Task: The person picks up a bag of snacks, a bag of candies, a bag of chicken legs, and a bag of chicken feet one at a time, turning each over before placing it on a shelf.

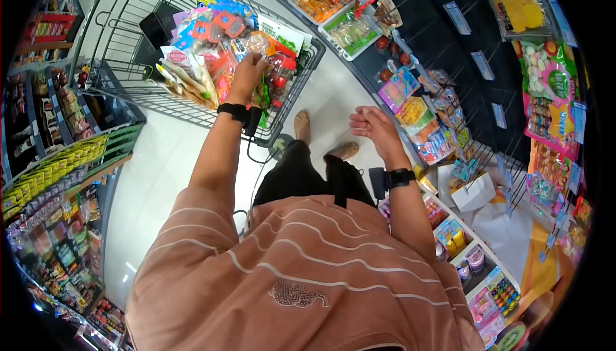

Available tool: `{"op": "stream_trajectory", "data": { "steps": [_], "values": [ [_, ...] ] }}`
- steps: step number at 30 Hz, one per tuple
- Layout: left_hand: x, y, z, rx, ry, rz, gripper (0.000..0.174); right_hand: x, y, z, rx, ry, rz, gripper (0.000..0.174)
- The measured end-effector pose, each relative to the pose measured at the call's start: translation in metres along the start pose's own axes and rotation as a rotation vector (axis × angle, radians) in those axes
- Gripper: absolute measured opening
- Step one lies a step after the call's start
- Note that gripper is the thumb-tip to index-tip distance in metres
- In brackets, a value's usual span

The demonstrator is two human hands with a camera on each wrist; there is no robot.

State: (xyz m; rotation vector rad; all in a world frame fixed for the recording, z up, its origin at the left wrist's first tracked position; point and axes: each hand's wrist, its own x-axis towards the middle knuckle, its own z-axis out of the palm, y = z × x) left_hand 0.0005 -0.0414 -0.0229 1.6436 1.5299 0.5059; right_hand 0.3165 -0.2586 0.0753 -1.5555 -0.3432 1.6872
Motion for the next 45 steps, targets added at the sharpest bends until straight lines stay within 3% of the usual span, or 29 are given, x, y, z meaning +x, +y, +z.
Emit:
{"op": "stream_trajectory", "data": {
  "steps": [2, 6, 13, 16, 17, 20, 21, 23, 24, 27, 30, 34, 35, 38, 40, 45],
  "values": [
    [-0.001, 0.005, -0.006, 0.049, 0.087, 0.032, 0.039, -0.005, -0.005, -0.001, 0.006, 0.037, -0.012, 0.030],
    [0.019, -0.039, -0.026, -0.018, 0.414, 0.012, 0.034, -0.003, -0.005, -0.013, 0.022, 0.067, -0.016, 0.032],
    [0.043, -0.051, -0.040, 0.205, 0.231, -0.168, 0.046, 0.000, 0.000, -0.017, 0.057, 0.066, -0.006, 0.032],
    [0.053, -0.043, -0.043, 0.302, 0.310, -0.216, 0.051, 0.001, 0.001, -0.017, 0.052, 0.053, -0.010, 0.033],
    [0.065, -0.067, -0.042, 0.264, 0.347, -0.140, 0.053, 0.001, 0.001, -0.018, 0.051, 0.051, -0.012, 0.034],
    [0.067, -0.061, -0.054, 0.369, 0.163, -0.354, 0.054, 0.003, 0.001, -0.021, 0.053, 0.055, -0.021, 0.034],
    [0.073, -0.071, -0.058, 0.292, 0.058, -0.362, 0.055, 0.003, 0.001, -0.023, 0.055, 0.060, -0.019, 0.034],
    [0.082, -0.095, -0.054, 0.324, 0.064, -0.322, 0.051, 0.003, 0.004, -0.026, 0.062, 0.060, -0.018, 0.035],
    [0.082, -0.089, -0.054, 0.340, 0.070, -0.302, 0.049, 0.003, 0.004, -0.027, 0.067, 0.054, -0.021, 0.035],
    [0.067, -0.062, -0.047, -0.075, 0.142, -0.308, 0.034, 0.005, 0.004, -0.028, 0.067, 0.050, -0.019, 0.035],
    [0.037, 0.004, -0.047, -0.656, 0.145, -0.292, 0.017, 0.006, -0.001, -0.027, 0.070, 0.040, -0.039, 0.035],
    [0.020, 0.055, -0.071, -0.671, 0.111, -0.142, 0.011, 0.006, -0.021, -0.015, 0.026, 0.012, -0.094, 0.034],
    [0.019, 0.061, -0.076, -0.775, 0.074, -0.090, 0.010, 0.007, -0.029, -0.011, 0.000, 0.002, -0.124, 0.034],
    [0.019, 0.083, -0.099, -0.705, -0.079, -0.040, 0.008, 0.009, -0.054, 0.005, -0.069, -0.036, -0.222, 0.035],
    [0.007, 0.129, -0.099, -0.749, -0.220, 0.017, 0.011, 0.014, -0.071, 0.016, -0.098, -0.065, -0.303, 0.039],
    [0.003, 0.177, -0.065, -0.680, -0.485, 0.002, 0.013, 0.008, -0.102, 0.041, -0.055, -0.184, -0.344, 0.048]
  ]
}}
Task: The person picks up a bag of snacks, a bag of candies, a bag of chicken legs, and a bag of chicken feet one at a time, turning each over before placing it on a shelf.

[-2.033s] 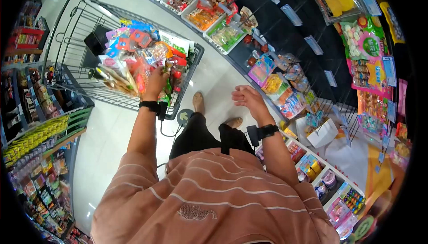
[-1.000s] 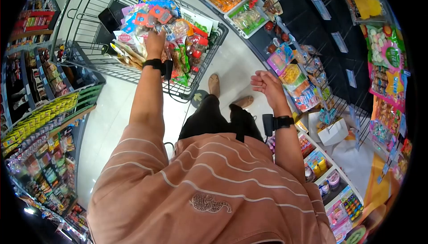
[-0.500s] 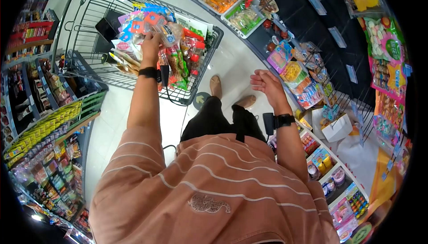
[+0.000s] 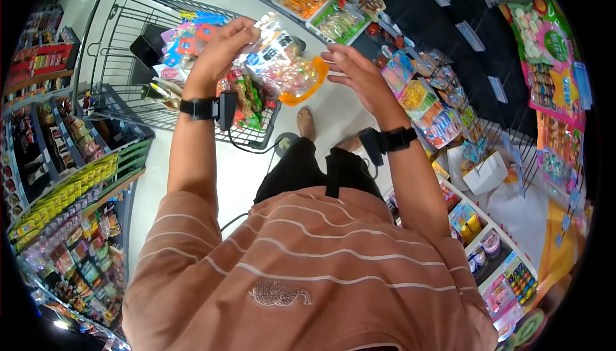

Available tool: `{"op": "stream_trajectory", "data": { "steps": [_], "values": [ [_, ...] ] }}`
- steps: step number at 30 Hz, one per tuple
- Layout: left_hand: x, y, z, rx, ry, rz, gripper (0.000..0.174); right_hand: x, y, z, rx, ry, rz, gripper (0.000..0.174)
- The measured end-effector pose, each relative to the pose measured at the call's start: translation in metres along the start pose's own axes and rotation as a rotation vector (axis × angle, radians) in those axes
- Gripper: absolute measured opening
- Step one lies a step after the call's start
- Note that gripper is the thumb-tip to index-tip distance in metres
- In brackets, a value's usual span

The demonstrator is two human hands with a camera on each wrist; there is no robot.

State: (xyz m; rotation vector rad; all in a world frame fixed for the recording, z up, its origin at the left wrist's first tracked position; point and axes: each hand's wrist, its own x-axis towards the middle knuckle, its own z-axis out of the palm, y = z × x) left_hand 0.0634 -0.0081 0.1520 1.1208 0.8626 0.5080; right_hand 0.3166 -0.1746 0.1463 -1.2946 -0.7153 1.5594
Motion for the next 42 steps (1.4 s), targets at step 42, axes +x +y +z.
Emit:
{"op": "stream_trajectory", "data": {
  "steps": [42],
  "values": [
    [0.045, -0.119, 0.296, -0.588, -0.491, -0.378, 0.038, -0.129, 0.099, -0.139, 0.666, 0.000, -0.017, 0.040]
  ]
}}
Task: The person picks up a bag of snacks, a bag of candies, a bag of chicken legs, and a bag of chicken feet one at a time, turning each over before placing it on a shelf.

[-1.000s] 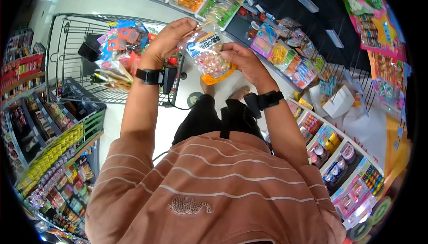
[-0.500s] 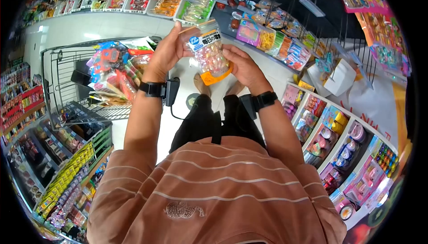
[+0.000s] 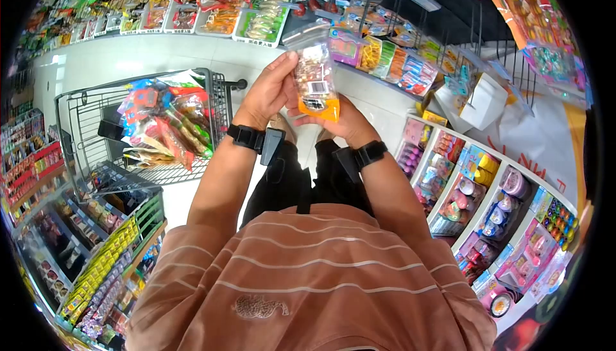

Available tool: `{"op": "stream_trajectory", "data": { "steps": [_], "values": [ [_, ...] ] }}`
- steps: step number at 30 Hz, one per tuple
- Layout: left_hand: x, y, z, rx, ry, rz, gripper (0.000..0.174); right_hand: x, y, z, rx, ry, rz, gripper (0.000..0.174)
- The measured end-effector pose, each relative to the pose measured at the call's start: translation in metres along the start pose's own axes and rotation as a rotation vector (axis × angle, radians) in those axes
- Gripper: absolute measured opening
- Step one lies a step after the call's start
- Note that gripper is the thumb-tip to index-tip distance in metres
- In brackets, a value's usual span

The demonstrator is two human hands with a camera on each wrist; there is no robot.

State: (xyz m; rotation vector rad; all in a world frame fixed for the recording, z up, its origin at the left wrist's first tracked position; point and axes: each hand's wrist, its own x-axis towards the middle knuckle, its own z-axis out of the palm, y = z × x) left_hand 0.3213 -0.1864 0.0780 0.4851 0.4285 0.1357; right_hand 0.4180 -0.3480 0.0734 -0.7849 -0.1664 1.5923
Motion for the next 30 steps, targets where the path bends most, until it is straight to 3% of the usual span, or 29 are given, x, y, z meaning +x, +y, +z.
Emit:
{"op": "stream_trajectory", "data": {
  "steps": [2, 6, 13, 19, 30],
  "values": [
    [0.010, -0.006, -0.004, 0.103, 0.140, 0.056, 0.031, -0.005, 0.003, -0.026, -0.454, 0.123, 0.006, 0.044],
    [0.018, -0.010, -0.003, 0.281, 0.285, 0.033, 0.031, -0.004, -0.008, -0.052, 0.018, 0.338, -0.032, 0.049],
    [0.040, -0.030, -0.017, 0.468, 0.345, -0.024, 0.033, -0.005, -0.029, -0.068, -0.184, 0.377, -0.101, 0.042],
    [0.061, -0.037, -0.019, 0.407, 0.323, -0.083, 0.037, -0.001, -0.030, -0.086, -0.150, 0.527, -0.070, 0.039],
    [0.084, -0.061, -0.040, 0.409, 0.342, -0.090, 0.037, 0.002, -0.011, -0.122, -0.081, 0.542, -0.106, 0.038]
  ]
}}
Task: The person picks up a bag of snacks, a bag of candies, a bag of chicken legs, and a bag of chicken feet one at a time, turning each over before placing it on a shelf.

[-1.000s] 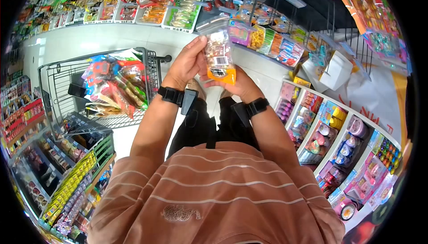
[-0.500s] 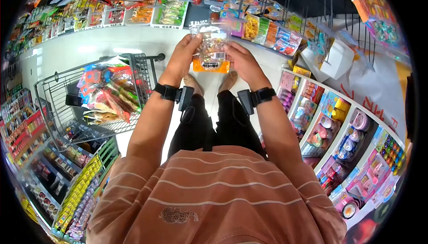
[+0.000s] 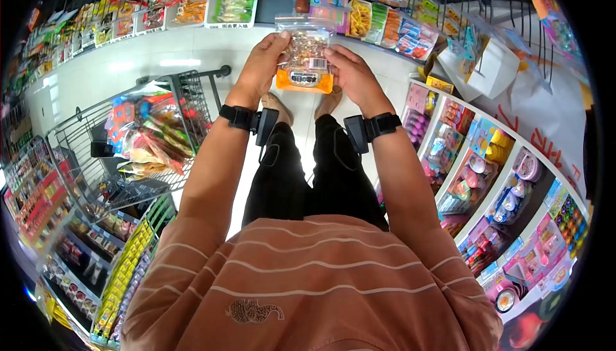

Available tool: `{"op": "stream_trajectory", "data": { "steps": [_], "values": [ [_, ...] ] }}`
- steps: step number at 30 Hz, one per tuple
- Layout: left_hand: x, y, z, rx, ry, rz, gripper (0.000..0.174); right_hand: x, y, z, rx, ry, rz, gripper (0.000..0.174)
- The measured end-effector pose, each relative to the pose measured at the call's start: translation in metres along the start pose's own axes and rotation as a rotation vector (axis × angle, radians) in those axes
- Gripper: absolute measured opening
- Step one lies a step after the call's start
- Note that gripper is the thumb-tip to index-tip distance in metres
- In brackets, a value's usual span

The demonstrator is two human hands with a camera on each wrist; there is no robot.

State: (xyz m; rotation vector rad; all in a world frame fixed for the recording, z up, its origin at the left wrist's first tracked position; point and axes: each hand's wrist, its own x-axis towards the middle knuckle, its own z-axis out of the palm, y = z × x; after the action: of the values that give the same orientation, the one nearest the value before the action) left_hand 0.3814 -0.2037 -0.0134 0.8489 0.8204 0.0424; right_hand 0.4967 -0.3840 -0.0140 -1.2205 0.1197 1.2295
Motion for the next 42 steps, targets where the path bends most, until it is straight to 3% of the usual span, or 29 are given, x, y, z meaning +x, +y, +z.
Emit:
{"op": "stream_trajectory", "data": {
  "steps": [1, 4, 5, 7, 11, 17, 21, 25, 27, 31, 35, 42],
  "values": [
    [0.004, -0.003, 0.000, 0.004, 0.025, -0.004, 0.037, -0.001, 0.000, -0.001, -0.026, 0.020, -0.003, 0.038],
    [0.008, -0.013, -0.001, 0.628, 0.243, 0.314, 0.040, 0.003, 0.008, -0.007, -0.091, 0.158, -0.043, 0.039],
    [0.014, -0.023, -0.003, 0.731, 0.269, 0.494, 0.044, 0.008, 0.011, -0.009, -0.110, 0.213, -0.070, 0.039],
    [0.009, -0.024, 0.014, 0.960, 0.332, 0.612, 0.046, 0.003, -0.005, 0.003, -0.178, 0.173, -0.173, 0.029],
    [0.011, -0.037, 0.047, 0.757, 0.177, 0.434, 0.068, 0.016, 0.006, 0.003, -0.422, 0.247, -0.331, 0.018],
    [0.040, -0.037, 0.059, 0.313, 0.005, 0.148, 0.064, 0.021, 0.015, 0.010, -0.642, 0.353, -0.566, 0.020],
    [0.057, -0.050, 0.048, 0.014, -0.042, -0.062, 0.053, 0.033, 0.032, -0.014, -0.692, 0.262, -0.650, 0.026],
    [0.080, -0.056, 0.033, -0.027, -0.024, -0.186, 0.040, 0.046, 0.041, -0.049, -0.454, 0.271, -0.377, 0.023],
    [0.096, -0.066, 0.021, 0.023, -0.068, -0.161, 0.038, 0.049, 0.033, -0.064, -0.335, 0.353, -0.260, 0.021],
    [0.130, -0.079, 0.006, 0.131, -0.088, -0.113, 0.034, 0.070, 0.025, -0.099, -0.305, 0.382, -0.209, 0.022],
    [0.155, -0.084, 0.004, 0.125, -0.110, -0.097, 0.036, 0.092, 0.019, -0.117, -0.299, 0.334, -0.283, 0.024],
    [0.183, -0.092, -0.002, 0.199, -0.171, -0.017, 0.033, 0.115, -0.008, -0.109, -0.308, 0.201, -0.233, 0.036]
  ]
}}
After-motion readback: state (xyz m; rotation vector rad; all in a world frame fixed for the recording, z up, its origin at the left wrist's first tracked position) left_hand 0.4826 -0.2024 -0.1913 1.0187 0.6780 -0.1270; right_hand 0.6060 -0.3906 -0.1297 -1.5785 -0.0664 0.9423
